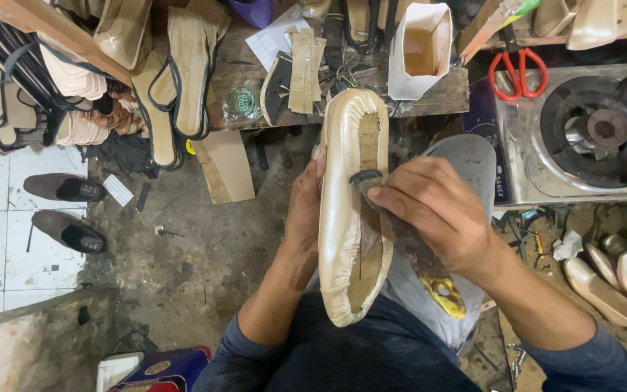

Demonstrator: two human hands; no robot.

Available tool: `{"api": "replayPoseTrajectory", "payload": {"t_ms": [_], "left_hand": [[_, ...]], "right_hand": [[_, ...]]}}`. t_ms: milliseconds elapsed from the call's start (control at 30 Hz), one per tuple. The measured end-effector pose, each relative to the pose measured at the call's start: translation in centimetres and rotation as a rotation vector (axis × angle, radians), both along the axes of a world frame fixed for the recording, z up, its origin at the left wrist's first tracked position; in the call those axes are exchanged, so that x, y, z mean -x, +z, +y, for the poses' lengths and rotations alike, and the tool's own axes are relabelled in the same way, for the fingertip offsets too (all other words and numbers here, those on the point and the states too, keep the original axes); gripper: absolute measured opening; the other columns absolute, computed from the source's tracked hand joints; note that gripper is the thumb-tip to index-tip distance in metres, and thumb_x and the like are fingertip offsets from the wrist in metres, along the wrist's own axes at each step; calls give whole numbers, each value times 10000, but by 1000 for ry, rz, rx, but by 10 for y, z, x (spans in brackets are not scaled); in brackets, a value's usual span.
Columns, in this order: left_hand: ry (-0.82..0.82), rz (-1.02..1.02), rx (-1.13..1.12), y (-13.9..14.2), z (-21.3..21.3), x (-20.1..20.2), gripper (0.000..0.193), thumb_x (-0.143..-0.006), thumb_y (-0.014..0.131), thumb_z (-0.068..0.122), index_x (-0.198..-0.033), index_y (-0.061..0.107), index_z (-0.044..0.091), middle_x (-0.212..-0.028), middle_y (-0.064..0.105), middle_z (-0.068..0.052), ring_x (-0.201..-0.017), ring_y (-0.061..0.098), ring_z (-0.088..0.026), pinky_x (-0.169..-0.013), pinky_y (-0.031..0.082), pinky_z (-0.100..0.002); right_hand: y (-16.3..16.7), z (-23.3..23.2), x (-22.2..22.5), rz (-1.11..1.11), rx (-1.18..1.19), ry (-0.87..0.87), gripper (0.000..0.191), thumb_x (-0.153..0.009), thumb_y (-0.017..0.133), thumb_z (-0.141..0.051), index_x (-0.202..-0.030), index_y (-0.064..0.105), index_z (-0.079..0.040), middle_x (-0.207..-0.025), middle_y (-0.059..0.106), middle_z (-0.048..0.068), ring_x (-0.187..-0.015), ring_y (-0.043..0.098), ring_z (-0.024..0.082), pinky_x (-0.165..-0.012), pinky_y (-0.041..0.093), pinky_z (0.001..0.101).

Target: The person sits on the floor and applies glue to the inner edge of a beige shoe last using a brush. They repeatedly dip the brush into a container of glue and spread it along the seam, then place the last on a shelf and repeat the process on another last.

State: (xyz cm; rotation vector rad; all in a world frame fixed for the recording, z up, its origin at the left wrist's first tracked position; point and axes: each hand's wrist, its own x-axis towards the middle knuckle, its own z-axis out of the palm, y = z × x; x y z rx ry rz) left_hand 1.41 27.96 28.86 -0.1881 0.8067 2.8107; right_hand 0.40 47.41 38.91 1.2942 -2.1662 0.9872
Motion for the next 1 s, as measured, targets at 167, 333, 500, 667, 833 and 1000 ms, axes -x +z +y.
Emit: {"api": "replayPoseTrajectory", "payload": {"t_ms": [167, 333, 500, 667, 833, 1000], "left_hand": [[-3, -12, -36, -1, 2, 1, 551, -1052, 619, 399, -1409, 538, -13, -1258, 663, -149, -1102, 675, -229, -976, 566, -377], [-28, -27, -36, -4, 2, 0, 546, -1052, 621, 397, -1399, 543, -17, -1236, 669, -163, -1078, 678, -241, -953, 577, -381], [-2, -21, 7, -2, 3, 5, 536, -1048, 605, 398, -1410, 537, 9, -1245, 664, -138, -1094, 672, -232, -954, 579, -380], [21, -86, -19, 5, -6, 8, 504, -1083, 571, 442, -1430, 535, 77, -1233, 657, -99, -1073, 659, -198, -929, 574, -365], [-125, -138, -93, 4, -1, 1, 547, -1046, 520, 484, -1423, 539, 87, -1226, 677, -96, -1059, 681, -194, -925, 585, -355], [-90, -55, -101, -8, 5, 18, 517, -1118, 497, 473, -1449, 535, 77, -1231, 670, -101, -1054, 677, -203, -923, 583, -361]], "right_hand": [[-1, 1, -3, -10, -20, 1, 381, -800, 688, -85, -1138, 678, 93, -1087, 658, 180, -1035, 650, 359, -915, 531, 469], [-3, 4, -1, 10, 10, -8, 372, -838, 727, -86, -1160, 677, 93, -1087, 658, 177, -1023, 652, 337, -931, 536, 468], [-9, 1, -2, 22, -12, -17, 299, -902, 725, -73, -1154, 677, 80, -1088, 665, 172, -1011, 666, 333, -904, 545, 452], [-17, -4, -36, -237, 82, 151, 400, -781, 656, -126, -1134, 654, 62, -1050, 659, 188, -982, 670, 324, -869, 548, 448], [-27, 5, -20, -452, 125, -22, 283, -847, 567, 117, -1103, 665, 51, -1056, 684, 171, -936, 710, 255, -791, 597, 342], [-34, -8, 4, -143, 126, -151, 306, -870, 722, 99, -1169, 653, 90, -1064, 667, 177, -939, 686, 274, -792, 587, 358]]}}
